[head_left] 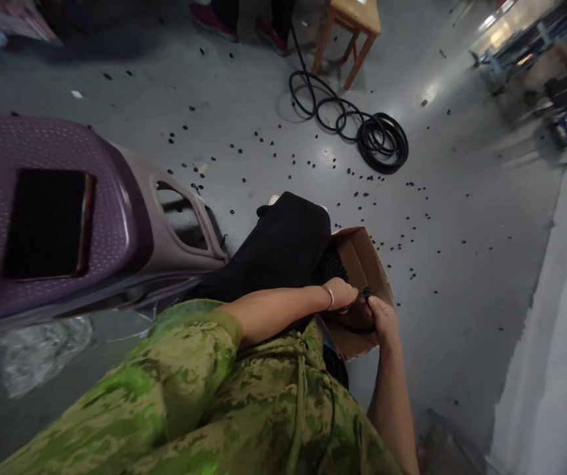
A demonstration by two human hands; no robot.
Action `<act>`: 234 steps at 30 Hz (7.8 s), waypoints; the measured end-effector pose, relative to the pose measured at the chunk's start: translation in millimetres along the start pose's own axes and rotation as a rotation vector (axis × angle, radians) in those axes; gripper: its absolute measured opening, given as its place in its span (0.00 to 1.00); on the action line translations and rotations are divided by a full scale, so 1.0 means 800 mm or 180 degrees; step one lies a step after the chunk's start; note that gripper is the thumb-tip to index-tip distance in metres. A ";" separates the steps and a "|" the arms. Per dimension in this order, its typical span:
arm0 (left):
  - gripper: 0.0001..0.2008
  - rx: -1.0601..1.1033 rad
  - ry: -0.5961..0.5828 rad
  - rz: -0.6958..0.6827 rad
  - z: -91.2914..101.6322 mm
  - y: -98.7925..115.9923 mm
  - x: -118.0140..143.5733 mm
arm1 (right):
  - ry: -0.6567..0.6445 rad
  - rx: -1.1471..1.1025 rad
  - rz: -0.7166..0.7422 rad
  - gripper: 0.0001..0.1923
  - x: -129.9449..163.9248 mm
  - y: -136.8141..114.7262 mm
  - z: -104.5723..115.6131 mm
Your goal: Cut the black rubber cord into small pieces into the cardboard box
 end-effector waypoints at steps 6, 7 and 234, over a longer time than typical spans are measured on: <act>0.16 -0.0028 -0.0054 -0.0033 -0.002 -0.001 -0.002 | 0.0222 0.0512 0.0197 0.28 -0.007 0.003 0.001; 0.17 -0.0015 -0.0080 -0.0006 -0.002 -0.002 -0.002 | 0.0279 0.0739 0.0285 0.28 -0.007 0.001 0.001; 0.14 0.0122 0.0296 0.0091 -0.001 -0.006 -0.008 | 0.1530 0.0271 0.0515 0.24 0.032 -0.028 -0.003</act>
Point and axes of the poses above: each hand's wrist, its own x-axis away from the middle knuckle, its own z-axis out of the back of the hand, y = z × x, the point moved 6 cm from there along -x, towards the middle knuckle, and after that the axes turned 3 degrees about -z, right-handed, at the moved point
